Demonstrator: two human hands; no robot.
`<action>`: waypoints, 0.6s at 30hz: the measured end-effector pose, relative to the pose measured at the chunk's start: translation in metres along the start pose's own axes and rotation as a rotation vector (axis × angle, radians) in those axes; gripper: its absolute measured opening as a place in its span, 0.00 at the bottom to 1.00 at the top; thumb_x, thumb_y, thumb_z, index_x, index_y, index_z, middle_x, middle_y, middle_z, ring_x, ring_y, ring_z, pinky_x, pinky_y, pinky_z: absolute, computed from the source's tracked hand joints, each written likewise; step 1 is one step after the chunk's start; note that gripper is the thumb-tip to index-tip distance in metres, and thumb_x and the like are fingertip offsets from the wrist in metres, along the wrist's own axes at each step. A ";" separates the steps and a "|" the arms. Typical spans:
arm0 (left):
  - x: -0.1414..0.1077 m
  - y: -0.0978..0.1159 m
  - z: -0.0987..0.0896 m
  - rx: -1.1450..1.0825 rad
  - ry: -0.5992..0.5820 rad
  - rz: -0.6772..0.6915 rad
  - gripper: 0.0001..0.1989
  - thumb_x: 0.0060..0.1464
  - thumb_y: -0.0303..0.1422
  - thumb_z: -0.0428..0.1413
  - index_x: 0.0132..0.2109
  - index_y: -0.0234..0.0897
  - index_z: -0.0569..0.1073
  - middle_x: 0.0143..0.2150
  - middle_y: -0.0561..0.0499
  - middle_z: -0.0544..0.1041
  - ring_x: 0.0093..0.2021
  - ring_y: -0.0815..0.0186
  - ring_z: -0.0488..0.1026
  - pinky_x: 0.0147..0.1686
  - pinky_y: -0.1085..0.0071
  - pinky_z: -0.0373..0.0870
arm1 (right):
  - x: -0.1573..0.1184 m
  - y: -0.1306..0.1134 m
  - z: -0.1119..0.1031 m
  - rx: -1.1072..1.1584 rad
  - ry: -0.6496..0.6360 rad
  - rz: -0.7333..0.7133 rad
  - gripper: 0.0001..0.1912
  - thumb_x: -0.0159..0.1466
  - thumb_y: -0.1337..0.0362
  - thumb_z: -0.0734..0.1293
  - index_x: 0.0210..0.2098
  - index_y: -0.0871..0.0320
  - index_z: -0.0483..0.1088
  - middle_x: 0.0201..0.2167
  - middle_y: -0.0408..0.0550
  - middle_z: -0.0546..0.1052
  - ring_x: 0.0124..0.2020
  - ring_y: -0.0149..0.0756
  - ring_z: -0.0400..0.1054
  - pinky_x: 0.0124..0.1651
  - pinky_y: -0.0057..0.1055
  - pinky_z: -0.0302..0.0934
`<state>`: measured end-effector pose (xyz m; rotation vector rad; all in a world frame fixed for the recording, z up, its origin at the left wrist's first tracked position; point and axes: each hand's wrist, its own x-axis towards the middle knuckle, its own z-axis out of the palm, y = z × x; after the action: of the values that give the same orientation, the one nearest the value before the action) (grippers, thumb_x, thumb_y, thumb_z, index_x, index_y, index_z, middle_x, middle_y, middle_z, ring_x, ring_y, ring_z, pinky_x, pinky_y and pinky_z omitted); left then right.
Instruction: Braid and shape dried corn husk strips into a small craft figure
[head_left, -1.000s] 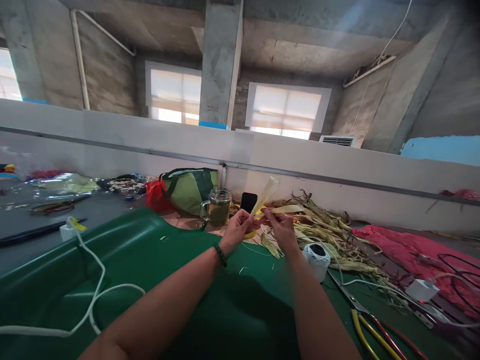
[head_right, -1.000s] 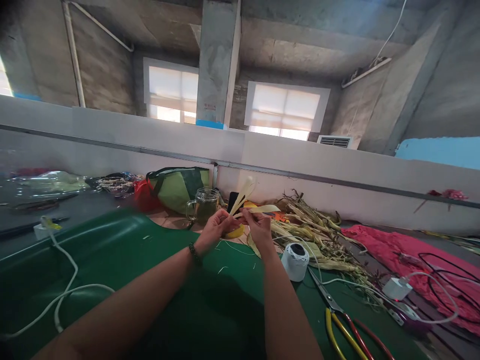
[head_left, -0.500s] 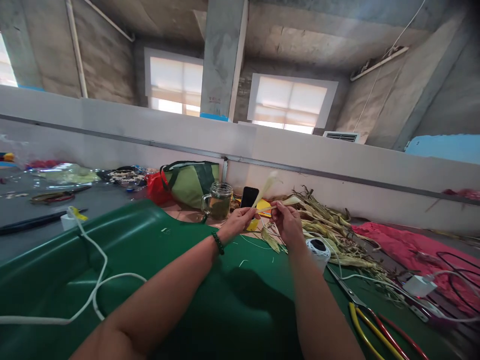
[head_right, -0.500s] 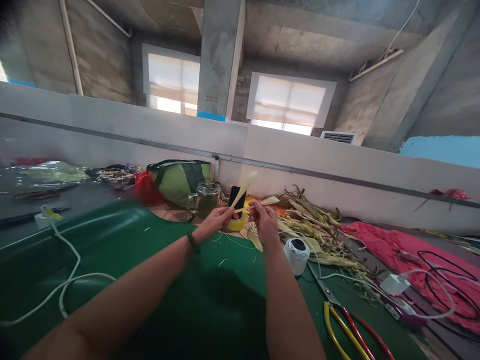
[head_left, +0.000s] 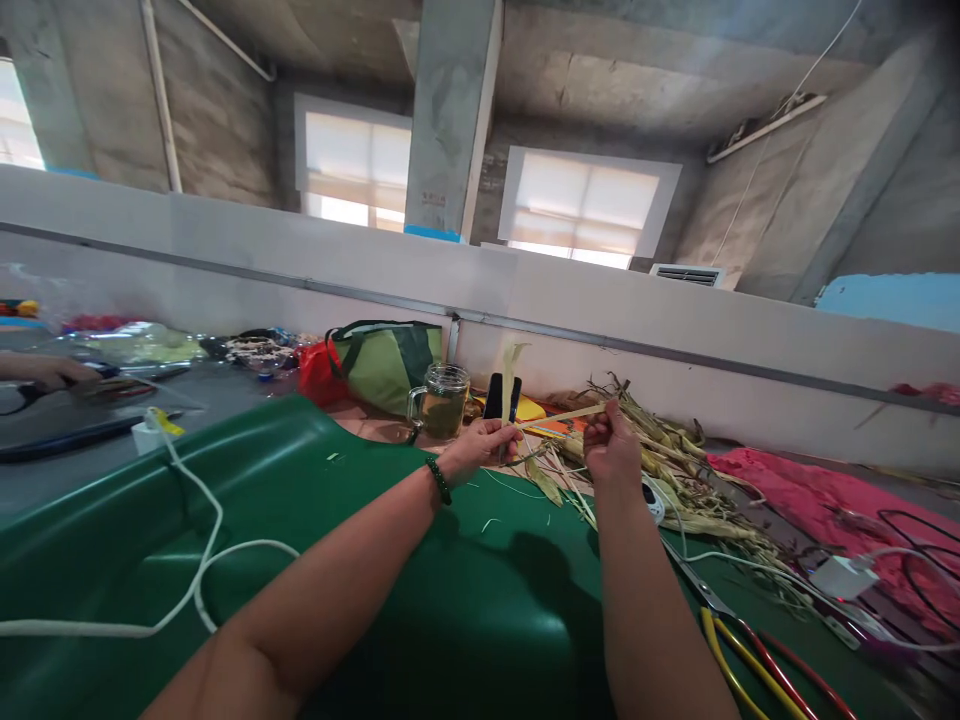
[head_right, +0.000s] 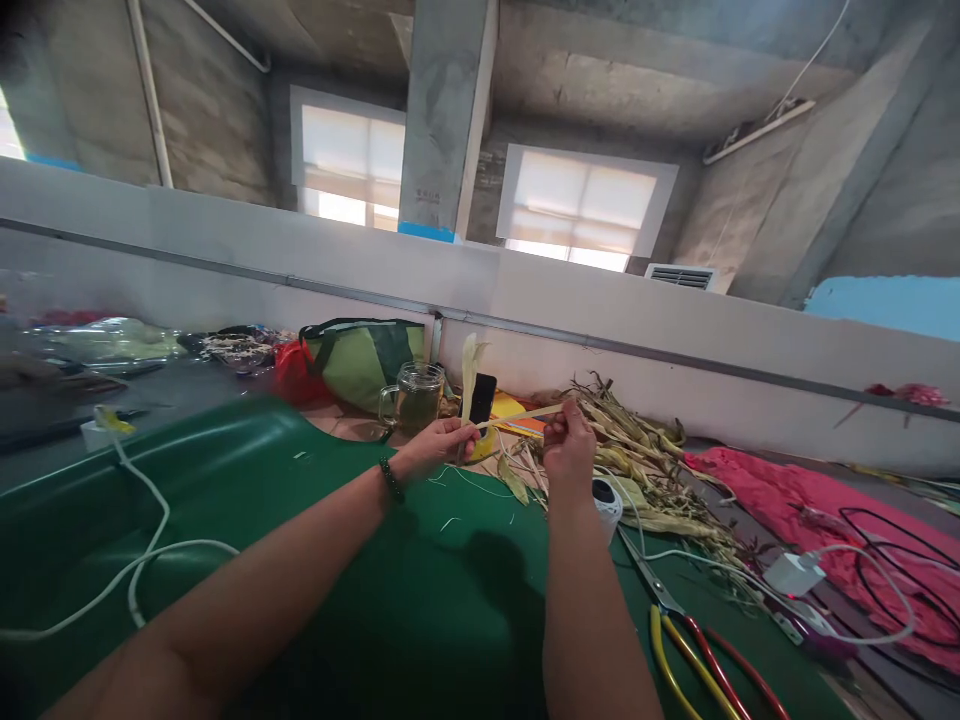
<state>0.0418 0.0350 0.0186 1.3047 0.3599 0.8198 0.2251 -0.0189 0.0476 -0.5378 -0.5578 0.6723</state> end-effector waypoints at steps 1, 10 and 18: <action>0.000 -0.001 0.000 -0.027 -0.001 -0.001 0.26 0.30 0.48 0.68 0.30 0.30 0.71 0.21 0.55 0.71 0.23 0.75 0.67 0.29 0.74 0.65 | 0.000 -0.001 -0.001 0.011 -0.010 -0.005 0.21 0.44 0.54 0.77 0.23 0.58 0.64 0.14 0.31 0.63 0.14 0.17 0.53 0.17 0.16 0.53; 0.001 -0.006 0.002 0.047 -0.020 0.079 0.29 0.27 0.51 0.67 0.31 0.29 0.75 0.26 0.49 0.77 0.28 0.68 0.74 0.37 0.69 0.70 | -0.031 0.029 0.017 -0.736 -0.520 -0.015 0.17 0.45 0.51 0.74 0.20 0.60 0.73 0.12 0.38 0.68 0.14 0.24 0.57 0.18 0.24 0.52; 0.000 -0.012 0.007 0.383 0.130 0.284 0.26 0.44 0.54 0.58 0.29 0.29 0.74 0.24 0.49 0.76 0.23 0.69 0.73 0.26 0.74 0.70 | -0.026 0.045 0.014 -0.364 -0.286 0.211 0.08 0.48 0.65 0.73 0.23 0.59 0.69 0.13 0.39 0.72 0.11 0.24 0.60 0.13 0.20 0.56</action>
<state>0.0500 0.0296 0.0091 1.6890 0.4572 1.1163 0.1801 -0.0034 0.0218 -0.8562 -0.9096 0.8614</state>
